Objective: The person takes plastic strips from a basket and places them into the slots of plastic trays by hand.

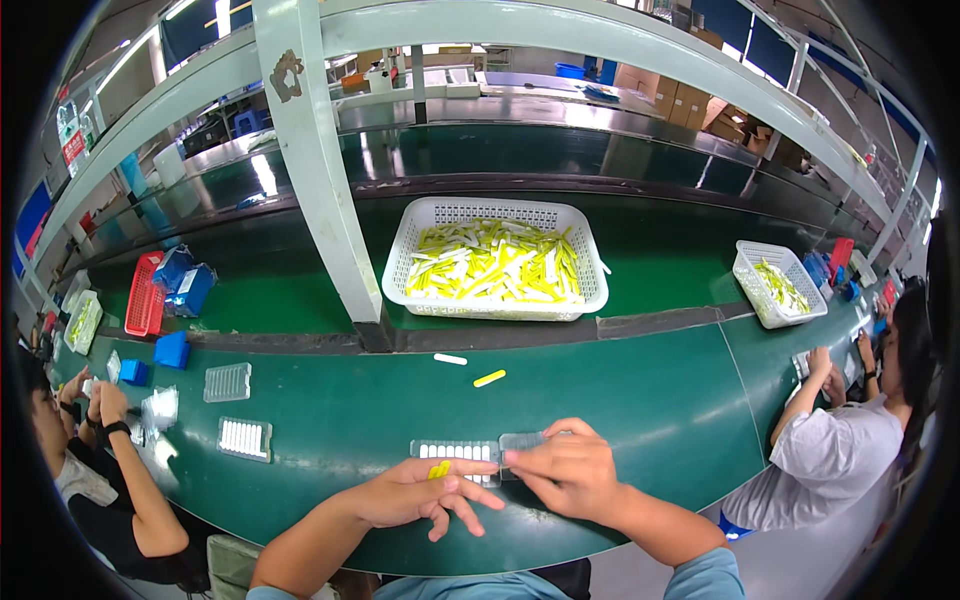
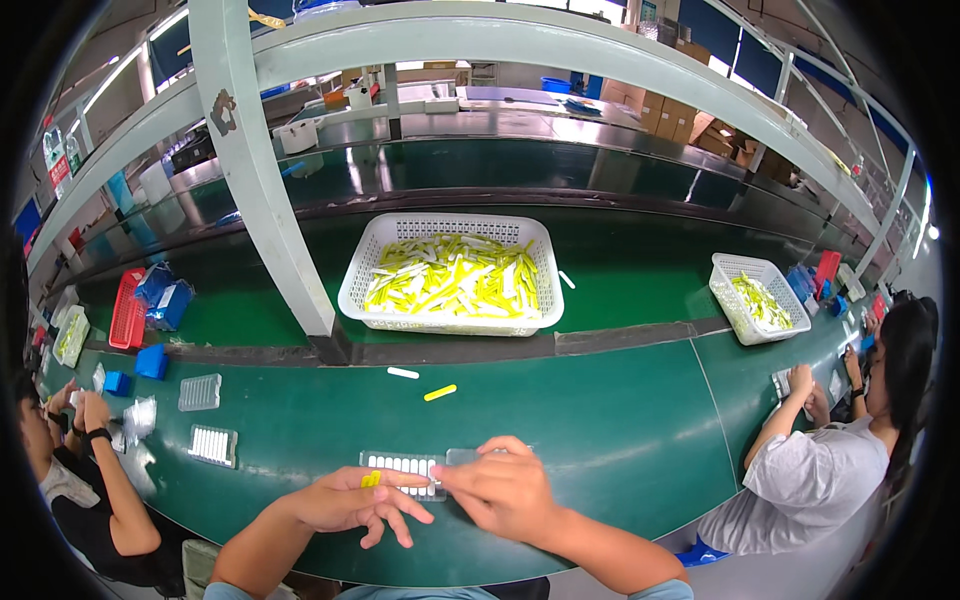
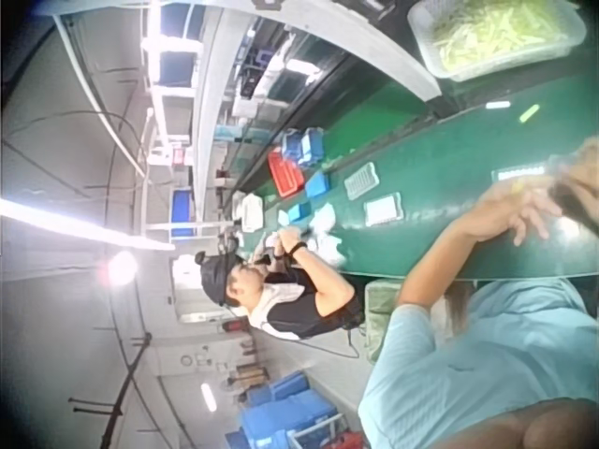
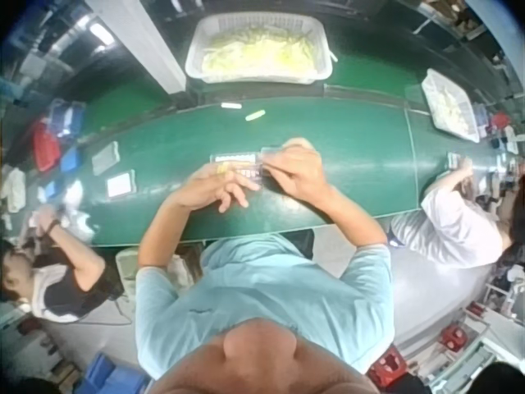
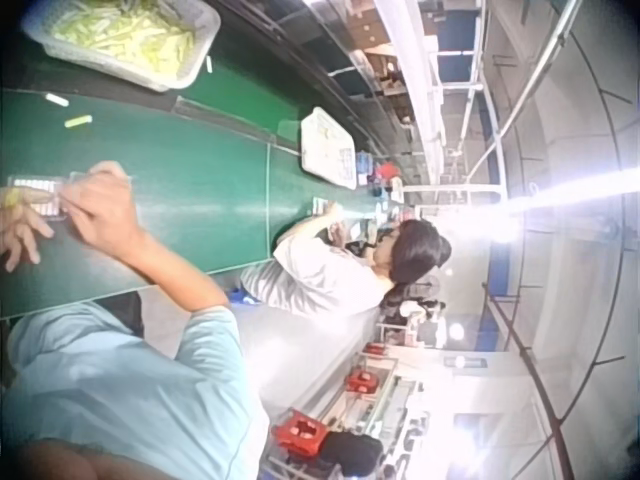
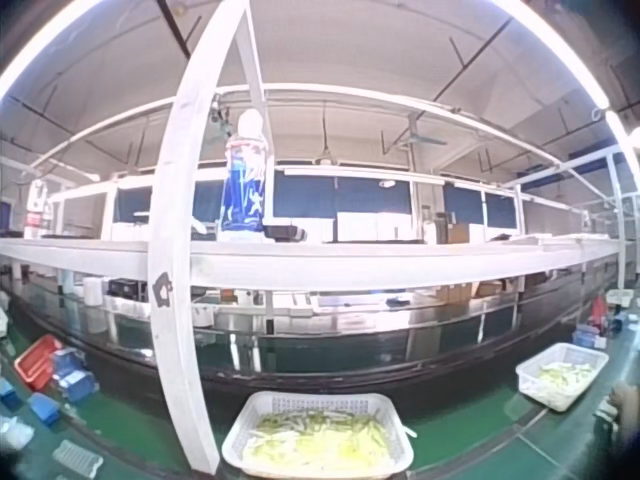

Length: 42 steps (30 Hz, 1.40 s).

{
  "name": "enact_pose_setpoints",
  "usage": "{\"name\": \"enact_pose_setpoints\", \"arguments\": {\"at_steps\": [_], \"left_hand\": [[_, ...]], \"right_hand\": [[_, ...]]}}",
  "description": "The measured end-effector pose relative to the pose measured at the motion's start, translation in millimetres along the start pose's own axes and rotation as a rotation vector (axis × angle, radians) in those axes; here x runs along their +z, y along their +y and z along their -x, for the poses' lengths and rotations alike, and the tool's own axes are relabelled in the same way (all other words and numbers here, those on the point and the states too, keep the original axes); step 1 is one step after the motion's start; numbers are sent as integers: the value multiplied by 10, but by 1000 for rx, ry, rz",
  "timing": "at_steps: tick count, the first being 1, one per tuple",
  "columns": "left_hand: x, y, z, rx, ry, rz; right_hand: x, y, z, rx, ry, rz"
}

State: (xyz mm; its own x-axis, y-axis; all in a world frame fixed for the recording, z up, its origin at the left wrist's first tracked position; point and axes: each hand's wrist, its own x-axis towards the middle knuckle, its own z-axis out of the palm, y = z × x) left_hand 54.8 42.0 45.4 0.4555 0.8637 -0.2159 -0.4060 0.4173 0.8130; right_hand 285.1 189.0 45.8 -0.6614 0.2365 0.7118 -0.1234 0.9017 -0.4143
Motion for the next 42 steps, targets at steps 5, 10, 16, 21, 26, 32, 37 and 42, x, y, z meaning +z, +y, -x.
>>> {"name": "enact_pose_setpoints", "arguments": {"at_steps": [5, 10, 16, 21, 26, 32, 37, 42], "left_hand": [[86, -196, 117, 34, 102, 11], [109, -521, 185, -11, 249, 247], [75, -613, 125, -69, 144, 366], [109, -586, 67, -90, 136, 409], [97, -528, -4, -40, 38, 454], [166, -492, -135, -63, -54, 437], [131, -547, -263, -64, -163, 392], [116, -449, -196, -90, -90, 264]], "right_hand": [[-56, 381, -28, 313, -61, -187], [-78, 679, -99, 483, -496, -338], [11, 759, -222, 580, -653, -497], [94, 795, -108, 268, -655, -124], [57, 756, -65, 279, -566, -115], [82, 149, -223, 311, -285, -319], [123, 65, -114, 361, -483, -492], [-140, 284, 35, 797, -199, -636]]}}
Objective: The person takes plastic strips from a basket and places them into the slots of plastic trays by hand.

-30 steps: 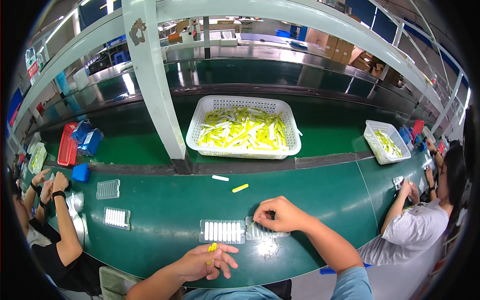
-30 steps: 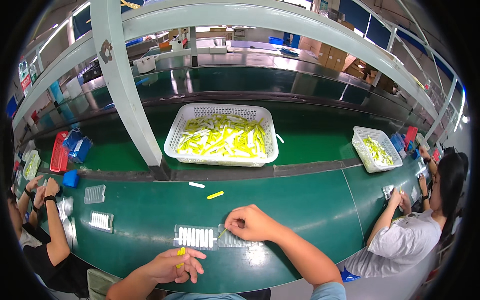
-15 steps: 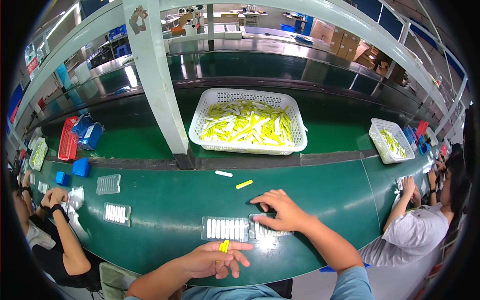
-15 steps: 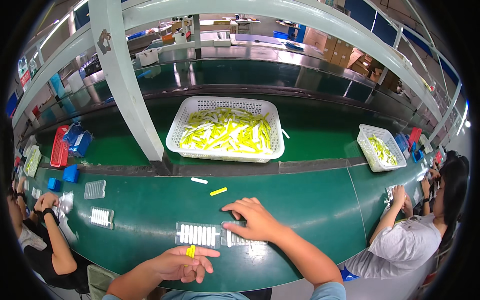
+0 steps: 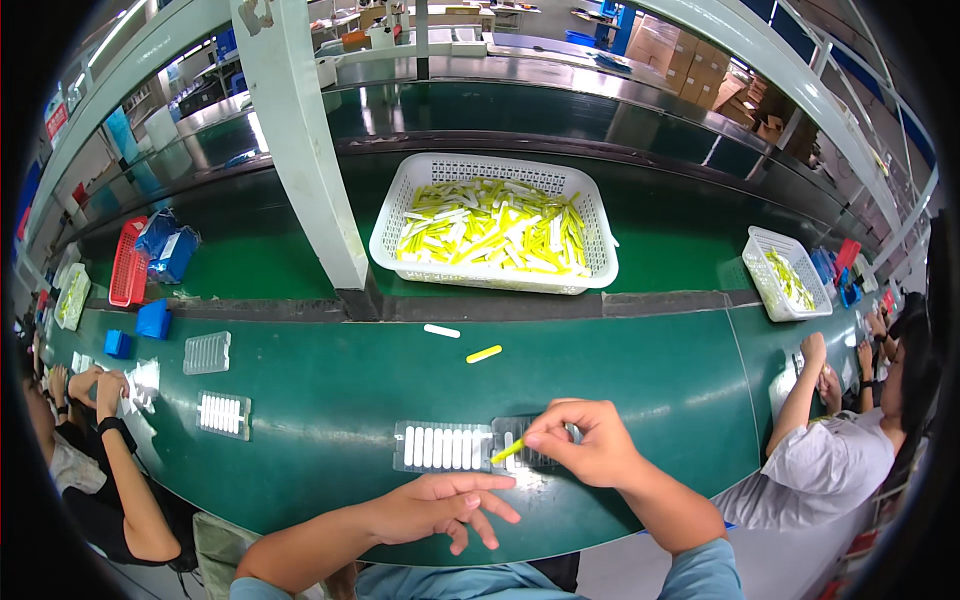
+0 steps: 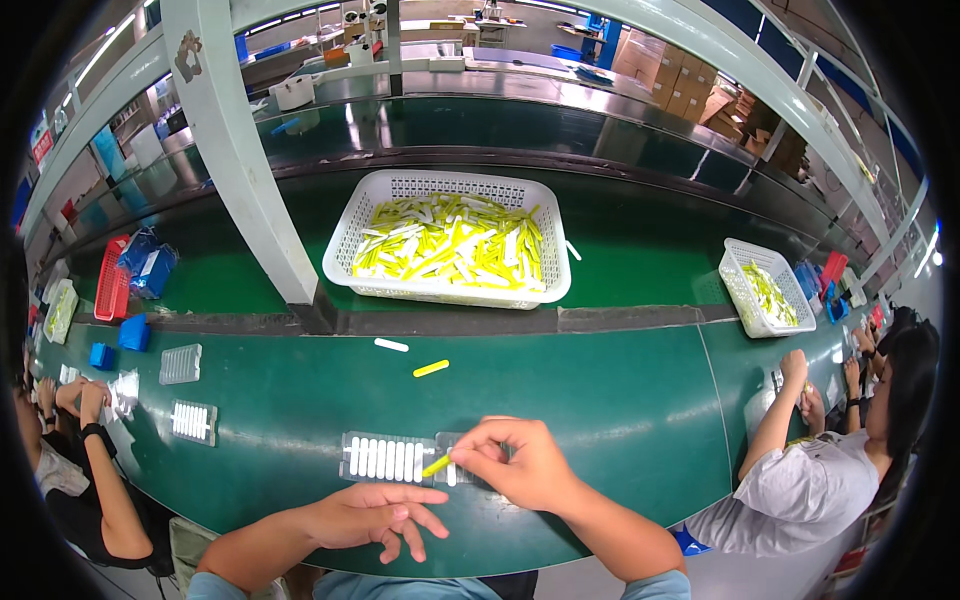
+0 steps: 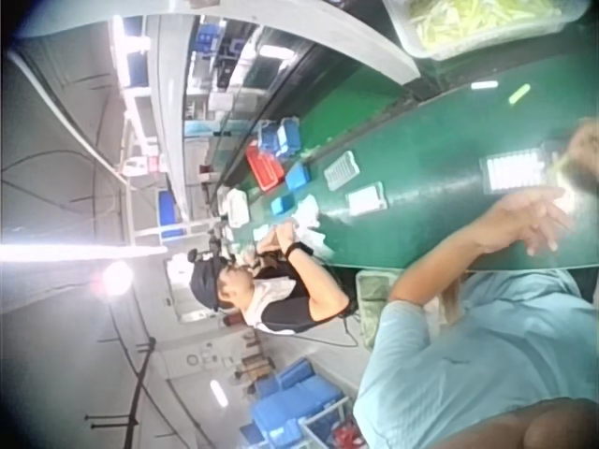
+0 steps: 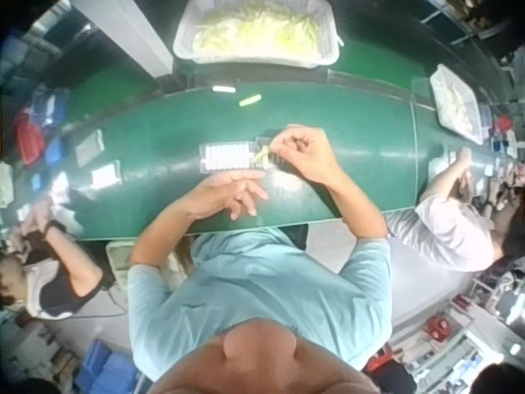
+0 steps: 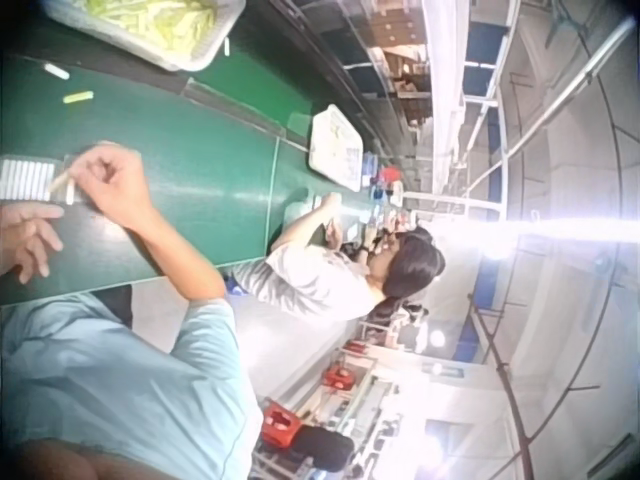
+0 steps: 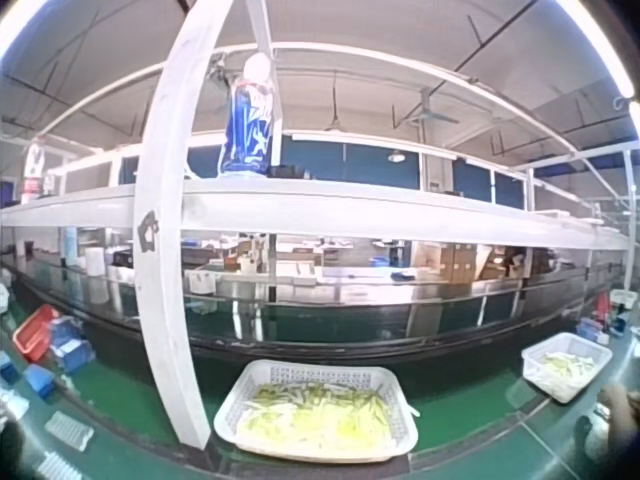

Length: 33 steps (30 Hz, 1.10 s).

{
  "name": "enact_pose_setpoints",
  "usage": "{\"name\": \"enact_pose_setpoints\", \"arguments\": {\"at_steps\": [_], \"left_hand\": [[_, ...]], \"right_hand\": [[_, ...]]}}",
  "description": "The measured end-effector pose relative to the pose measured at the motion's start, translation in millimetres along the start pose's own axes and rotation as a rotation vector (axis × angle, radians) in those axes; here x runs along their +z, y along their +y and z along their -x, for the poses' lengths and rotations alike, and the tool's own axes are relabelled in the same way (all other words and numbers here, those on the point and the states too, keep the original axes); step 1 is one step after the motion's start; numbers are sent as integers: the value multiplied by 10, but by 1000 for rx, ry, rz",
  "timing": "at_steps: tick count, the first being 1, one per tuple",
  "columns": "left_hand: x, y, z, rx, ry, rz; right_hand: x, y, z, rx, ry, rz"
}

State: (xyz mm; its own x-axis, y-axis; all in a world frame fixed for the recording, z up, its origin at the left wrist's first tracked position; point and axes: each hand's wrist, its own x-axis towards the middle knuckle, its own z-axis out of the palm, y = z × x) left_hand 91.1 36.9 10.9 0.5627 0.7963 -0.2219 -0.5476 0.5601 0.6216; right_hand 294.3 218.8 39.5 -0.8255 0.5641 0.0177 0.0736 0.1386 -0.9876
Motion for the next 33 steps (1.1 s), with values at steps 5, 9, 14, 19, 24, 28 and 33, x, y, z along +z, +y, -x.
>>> {"name": "enact_pose_setpoints", "arguments": {"at_steps": [5, 9, 14, 19, 24, 28, 33], "left_hand": [[105, 65, -26, 70, 239, -523], [144, 91, -68, 51, 286, -678], [12, 28, -11, 154, 432, -572], [7, 28, -21, 152, 435, -557], [11, 21, -57, 150, 445, -545], [132, 104, -182, 114, 419, -698], [214, 157, -293, 304, 580, -958]], "right_hand": [[72, -51, 150, -62, -204, 124], [46, 7, 150, -27, 74, -47], [-53, 254, 79, -505, 254, 884], [130, 197, 201, -403, 16, 1053], [73, 156, 161, -353, 15, 757], [188, 100, 155, -276, -74, 401], [-119, 241, -7, 48, -12, -123]]}}
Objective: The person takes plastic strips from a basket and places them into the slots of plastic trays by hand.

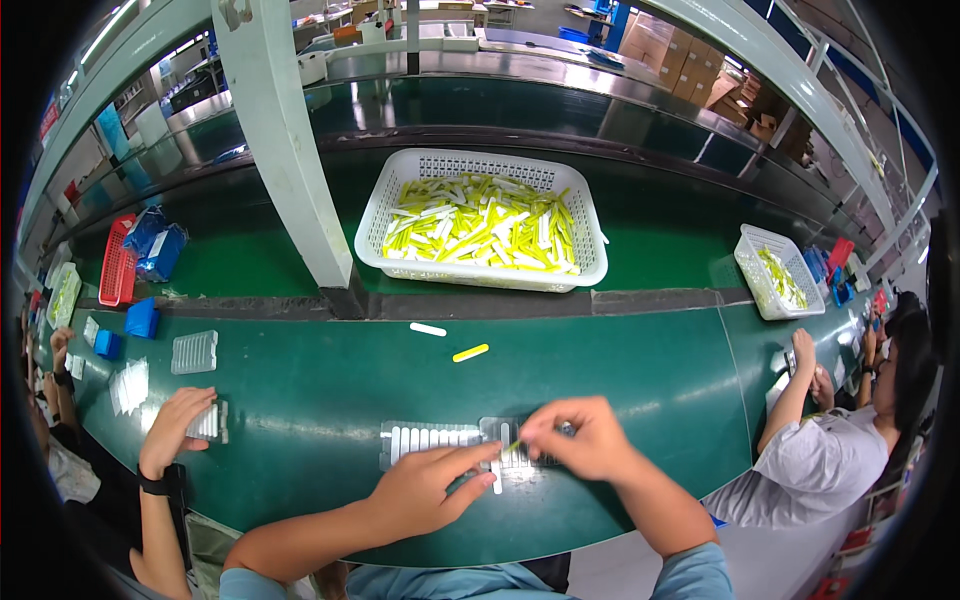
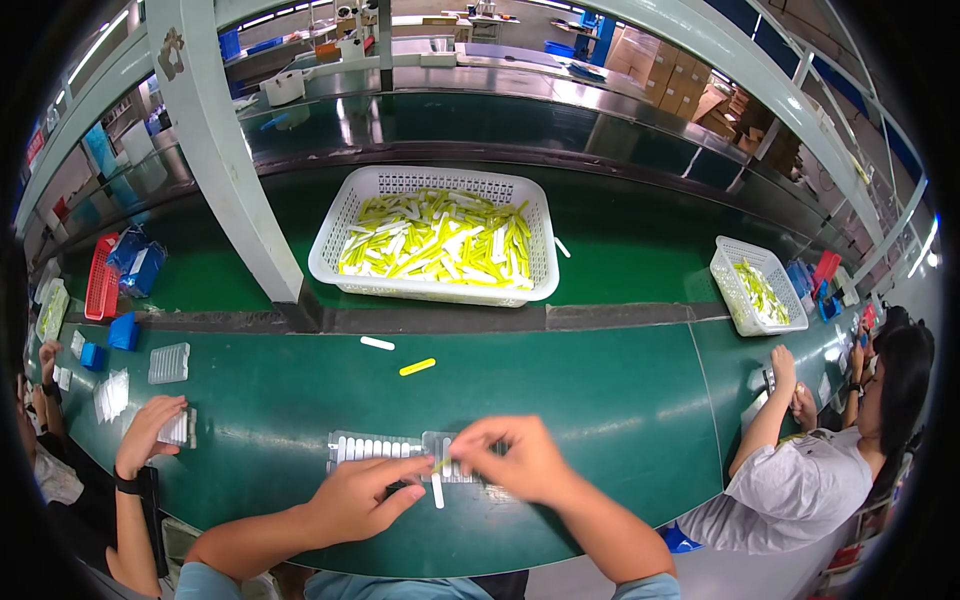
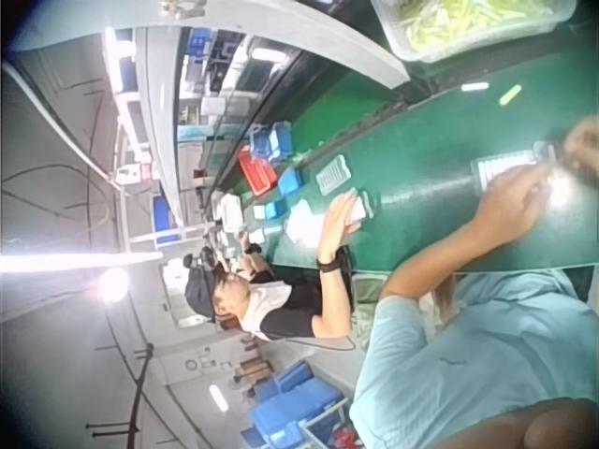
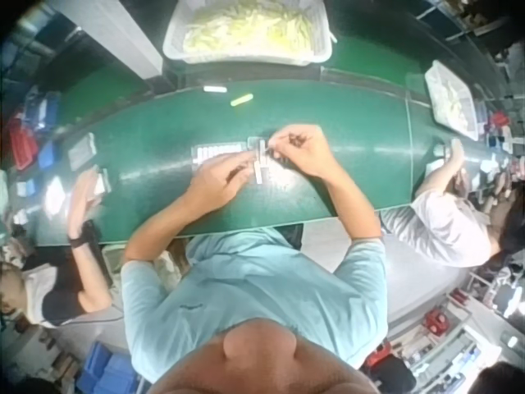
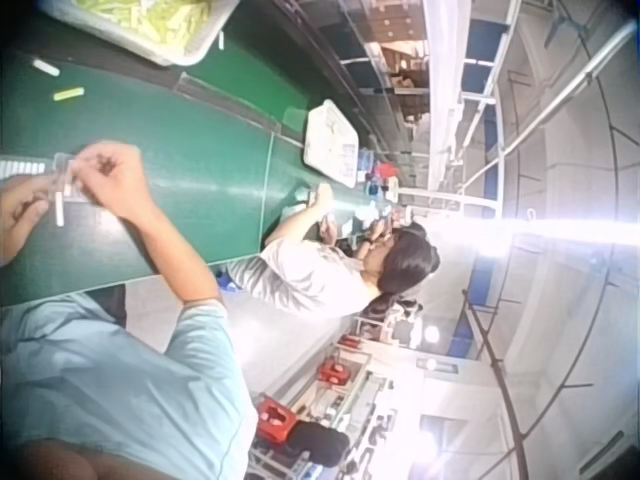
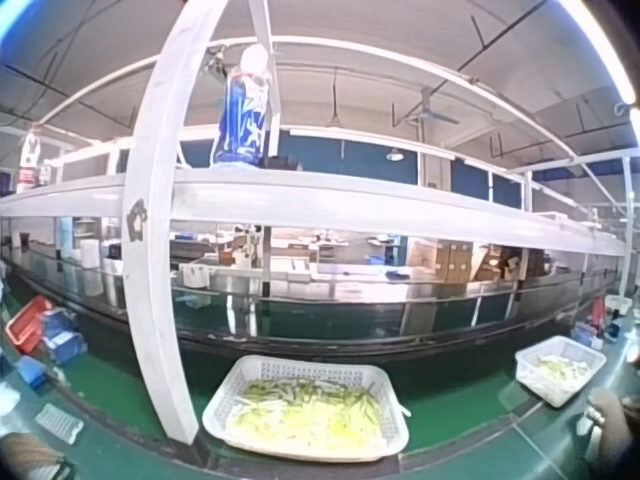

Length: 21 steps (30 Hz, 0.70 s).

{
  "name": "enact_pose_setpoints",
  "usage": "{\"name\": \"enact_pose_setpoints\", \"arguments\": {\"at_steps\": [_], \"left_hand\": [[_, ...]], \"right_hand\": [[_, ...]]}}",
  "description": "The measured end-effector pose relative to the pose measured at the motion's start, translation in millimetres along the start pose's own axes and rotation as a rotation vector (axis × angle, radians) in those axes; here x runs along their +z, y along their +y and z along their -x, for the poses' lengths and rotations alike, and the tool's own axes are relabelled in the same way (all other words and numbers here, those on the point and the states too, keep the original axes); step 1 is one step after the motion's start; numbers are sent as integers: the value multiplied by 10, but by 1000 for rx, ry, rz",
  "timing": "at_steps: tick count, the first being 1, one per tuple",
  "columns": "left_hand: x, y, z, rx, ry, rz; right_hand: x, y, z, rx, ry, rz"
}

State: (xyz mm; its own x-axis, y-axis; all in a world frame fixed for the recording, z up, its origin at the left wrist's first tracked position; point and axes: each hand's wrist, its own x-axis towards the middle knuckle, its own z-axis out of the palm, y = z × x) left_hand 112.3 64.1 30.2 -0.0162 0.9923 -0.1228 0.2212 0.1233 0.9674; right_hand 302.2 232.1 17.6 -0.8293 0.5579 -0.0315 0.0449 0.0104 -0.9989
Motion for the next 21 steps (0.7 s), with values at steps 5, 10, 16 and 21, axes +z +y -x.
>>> {"name": "enact_pose_setpoints", "arguments": {"at_steps": [5, 10, 16, 21], "left_hand": [[-33, -131, -32, 600, 51, -1020], [-149, -116, -174, 586, 59, -1118], [-257, -73, -366, 610, 48, -1178], [-235, -77, -399, 642, 34, -1207]], "right_hand": [[-305, -34, -236, 86, -221, 426], [-135, 63, -221, -173, -172, 760], [-155, 104, -216, -231, -78, 618], [-118, 139, -163, -315, -191, 834]]}}
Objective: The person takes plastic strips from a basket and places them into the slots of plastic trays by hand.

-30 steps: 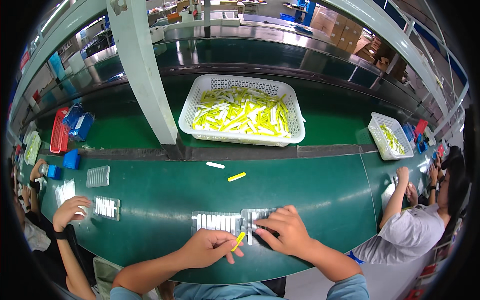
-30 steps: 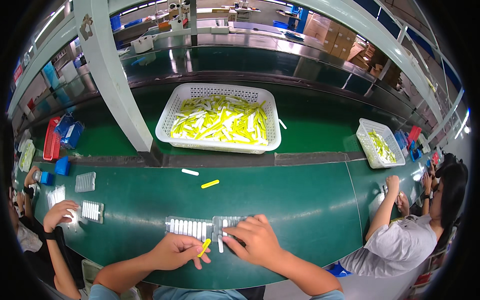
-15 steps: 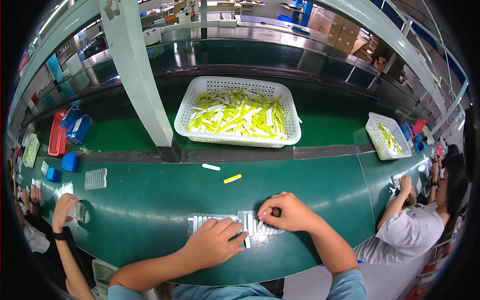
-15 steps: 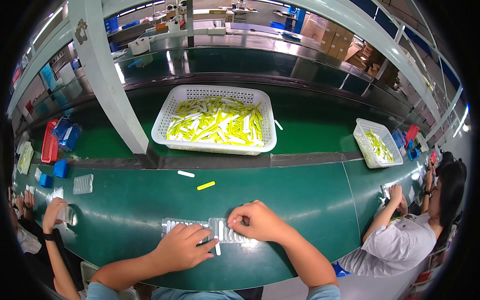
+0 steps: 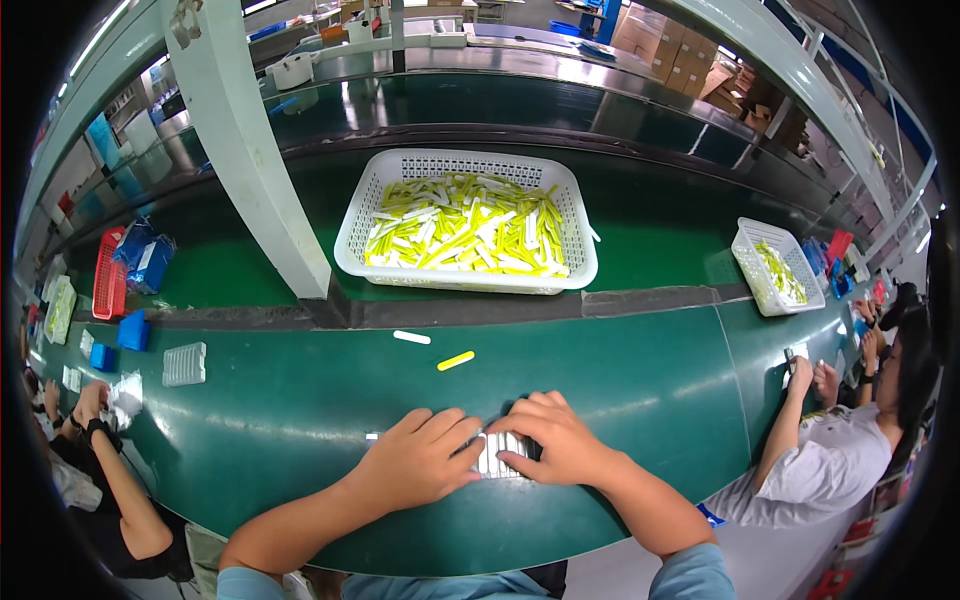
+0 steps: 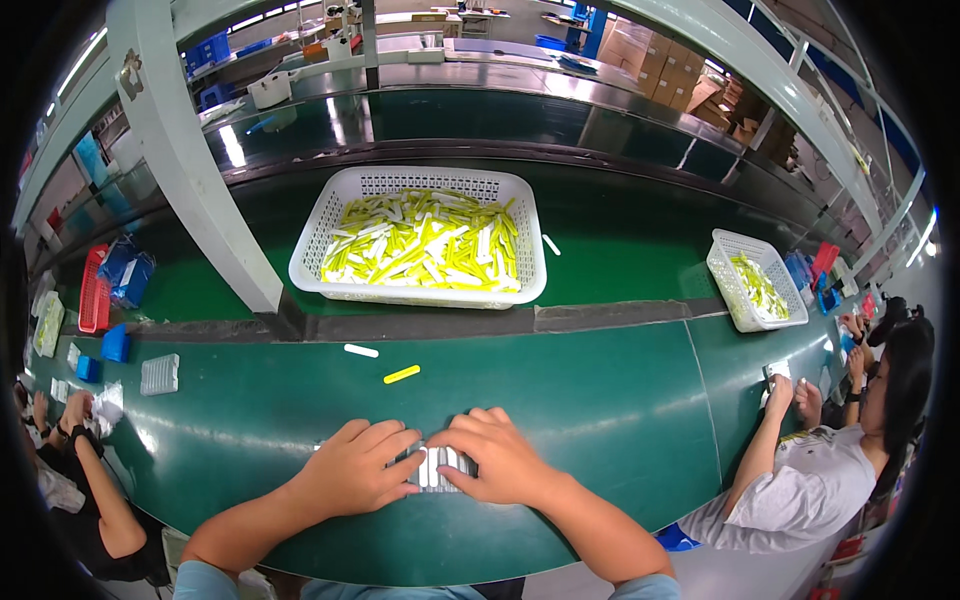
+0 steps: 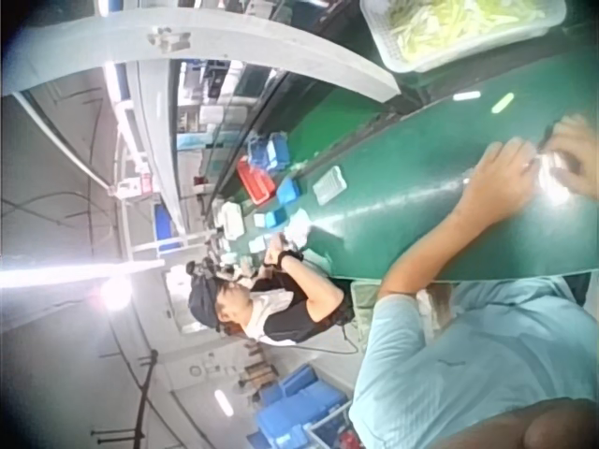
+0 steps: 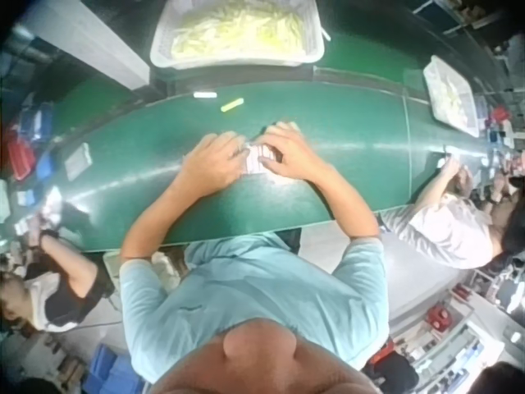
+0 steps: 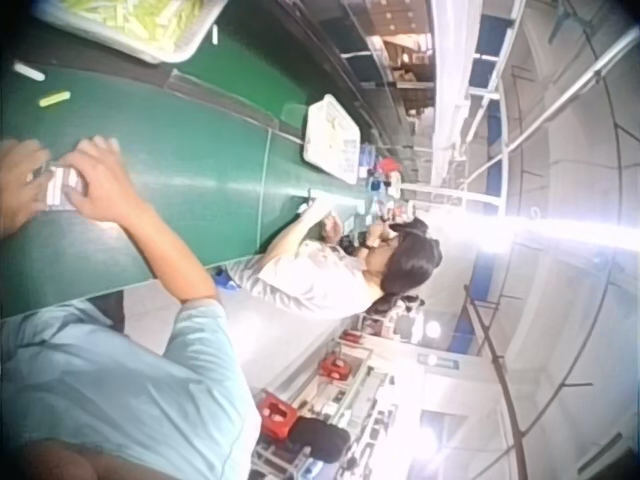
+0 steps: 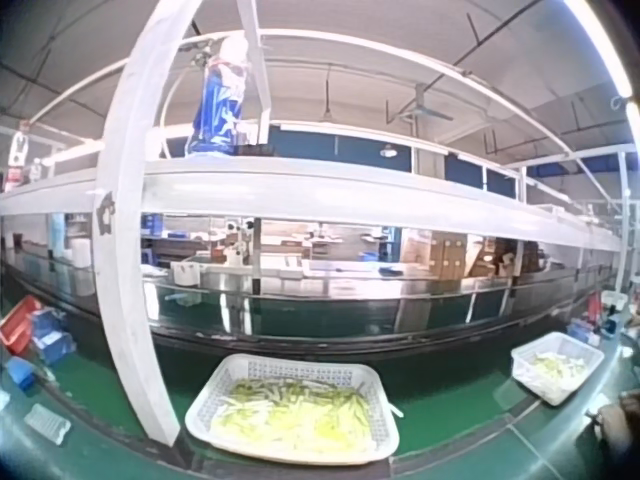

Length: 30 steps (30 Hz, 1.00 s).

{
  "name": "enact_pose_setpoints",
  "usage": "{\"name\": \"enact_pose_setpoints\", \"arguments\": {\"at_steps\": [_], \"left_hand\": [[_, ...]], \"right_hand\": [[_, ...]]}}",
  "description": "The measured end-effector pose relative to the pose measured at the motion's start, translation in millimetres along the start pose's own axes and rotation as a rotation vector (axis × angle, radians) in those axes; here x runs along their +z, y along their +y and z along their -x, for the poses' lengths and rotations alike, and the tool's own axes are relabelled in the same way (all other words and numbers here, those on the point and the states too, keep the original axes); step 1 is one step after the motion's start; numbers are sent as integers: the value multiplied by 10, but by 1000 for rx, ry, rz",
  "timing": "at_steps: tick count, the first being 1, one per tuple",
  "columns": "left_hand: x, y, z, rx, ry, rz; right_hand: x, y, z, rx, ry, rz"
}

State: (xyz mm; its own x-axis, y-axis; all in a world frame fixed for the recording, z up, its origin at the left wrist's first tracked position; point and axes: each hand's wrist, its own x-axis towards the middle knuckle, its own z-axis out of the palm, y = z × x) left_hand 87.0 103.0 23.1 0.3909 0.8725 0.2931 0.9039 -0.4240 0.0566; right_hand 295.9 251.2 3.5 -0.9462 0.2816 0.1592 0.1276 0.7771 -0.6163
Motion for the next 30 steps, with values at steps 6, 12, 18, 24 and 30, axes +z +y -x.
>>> {"name": "enact_pose_setpoints", "arguments": {"at_steps": [6, 12, 18, 24, 30], "left_hand": [[-151, -57, 119, -67, -38, 67], [-258, -170, 306, -187, -192, 245], [-251, -280, 320, -232, -163, 349], [-345, -586, 132, -336, -64, 261], [-478, -658, -36, -348, 8, 341]], "right_hand": [[-19, 24, -20, -21, 106, -11], [-176, 167, 69, -203, 77, -8], [-172, 100, 16, -121, 33, -39], [-60, 74, 50, -158, 59, -71], [-58, 97, 68, -168, 112, -101]]}}
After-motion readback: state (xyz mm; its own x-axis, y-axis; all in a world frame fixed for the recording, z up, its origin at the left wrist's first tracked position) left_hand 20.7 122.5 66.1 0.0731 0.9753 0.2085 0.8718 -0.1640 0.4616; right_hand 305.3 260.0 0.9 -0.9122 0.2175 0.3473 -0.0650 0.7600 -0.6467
